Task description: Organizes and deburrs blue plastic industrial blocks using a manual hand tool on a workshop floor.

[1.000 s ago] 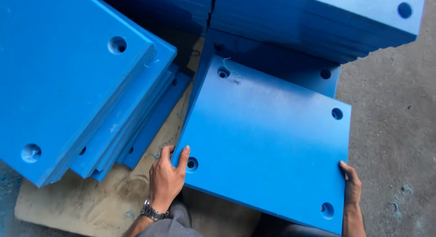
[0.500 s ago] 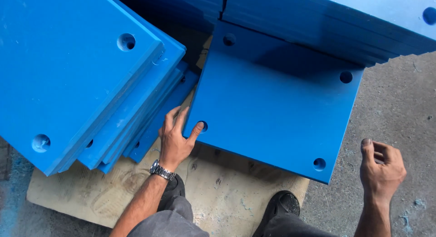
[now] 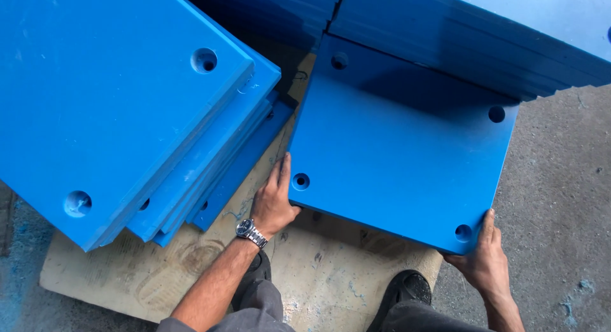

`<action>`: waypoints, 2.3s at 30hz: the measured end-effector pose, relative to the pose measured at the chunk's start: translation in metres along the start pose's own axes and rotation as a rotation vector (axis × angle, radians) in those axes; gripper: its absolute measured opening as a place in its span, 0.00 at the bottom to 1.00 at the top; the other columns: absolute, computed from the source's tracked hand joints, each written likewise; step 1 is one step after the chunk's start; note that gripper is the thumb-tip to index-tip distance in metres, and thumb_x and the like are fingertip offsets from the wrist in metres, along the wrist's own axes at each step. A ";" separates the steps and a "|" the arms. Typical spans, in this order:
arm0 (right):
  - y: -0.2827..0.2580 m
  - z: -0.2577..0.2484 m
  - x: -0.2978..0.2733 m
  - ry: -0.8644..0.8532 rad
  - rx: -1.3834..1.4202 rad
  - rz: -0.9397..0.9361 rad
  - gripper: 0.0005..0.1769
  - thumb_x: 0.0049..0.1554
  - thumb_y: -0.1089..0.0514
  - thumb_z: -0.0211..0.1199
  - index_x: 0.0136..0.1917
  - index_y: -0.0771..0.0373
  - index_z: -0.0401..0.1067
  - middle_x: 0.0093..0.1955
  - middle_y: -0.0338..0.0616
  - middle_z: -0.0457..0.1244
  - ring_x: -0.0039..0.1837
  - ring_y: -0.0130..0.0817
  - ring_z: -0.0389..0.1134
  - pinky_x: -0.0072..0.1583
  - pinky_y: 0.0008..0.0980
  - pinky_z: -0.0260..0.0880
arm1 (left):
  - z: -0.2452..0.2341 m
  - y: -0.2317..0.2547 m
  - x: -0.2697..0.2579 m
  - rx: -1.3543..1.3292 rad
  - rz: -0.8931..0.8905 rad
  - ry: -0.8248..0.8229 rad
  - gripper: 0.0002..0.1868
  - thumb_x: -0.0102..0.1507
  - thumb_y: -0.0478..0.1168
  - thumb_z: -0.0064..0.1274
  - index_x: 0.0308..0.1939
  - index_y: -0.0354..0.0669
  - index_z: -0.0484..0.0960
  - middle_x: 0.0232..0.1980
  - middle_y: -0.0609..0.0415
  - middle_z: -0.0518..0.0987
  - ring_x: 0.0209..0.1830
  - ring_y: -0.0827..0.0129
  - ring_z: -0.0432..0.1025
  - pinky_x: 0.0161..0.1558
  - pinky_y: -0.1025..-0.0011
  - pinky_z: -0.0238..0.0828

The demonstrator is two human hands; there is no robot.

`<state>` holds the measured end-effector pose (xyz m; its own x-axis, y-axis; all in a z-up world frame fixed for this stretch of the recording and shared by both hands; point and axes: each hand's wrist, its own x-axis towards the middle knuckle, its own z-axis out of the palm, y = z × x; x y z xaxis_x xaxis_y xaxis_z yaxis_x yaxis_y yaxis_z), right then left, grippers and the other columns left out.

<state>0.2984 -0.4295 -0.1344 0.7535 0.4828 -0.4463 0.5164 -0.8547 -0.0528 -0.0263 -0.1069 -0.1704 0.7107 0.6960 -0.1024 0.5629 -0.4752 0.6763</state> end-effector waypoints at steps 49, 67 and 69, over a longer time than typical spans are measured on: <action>-0.201 -0.044 -0.024 -0.357 1.705 0.108 0.40 0.53 0.42 0.63 0.70 0.68 0.61 0.62 0.54 0.64 0.62 0.46 0.67 0.61 0.49 0.71 | -0.155 0.093 0.046 0.025 0.408 -0.055 0.28 0.67 0.60 0.53 0.64 0.47 0.78 0.67 0.47 0.77 0.69 0.54 0.69 0.68 0.51 0.62; 0.033 -0.048 0.067 0.129 1.544 0.238 0.48 0.57 0.41 0.65 0.76 0.79 0.56 0.66 0.70 0.59 0.63 0.55 0.65 0.62 0.49 0.68 | 0.004 0.082 -0.034 0.223 0.924 -0.052 0.28 0.70 0.43 0.48 0.76 0.59 0.66 0.80 0.47 0.62 0.78 0.40 0.58 0.70 0.28 0.54; 0.020 -0.068 0.056 0.210 1.320 0.361 0.42 0.58 0.41 0.64 0.74 0.72 0.58 0.65 0.66 0.59 0.60 0.50 0.67 0.59 0.47 0.69 | 0.023 0.085 -0.031 0.278 0.912 -0.003 0.29 0.70 0.39 0.49 0.75 0.63 0.68 0.81 0.52 0.60 0.78 0.47 0.59 0.71 0.30 0.58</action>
<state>0.3783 -0.4063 -0.1000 0.8689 0.1170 -0.4810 -0.3937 -0.4256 -0.8148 0.0091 -0.1815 -0.1265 0.9262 -0.0068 0.3770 -0.1286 -0.9455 0.2990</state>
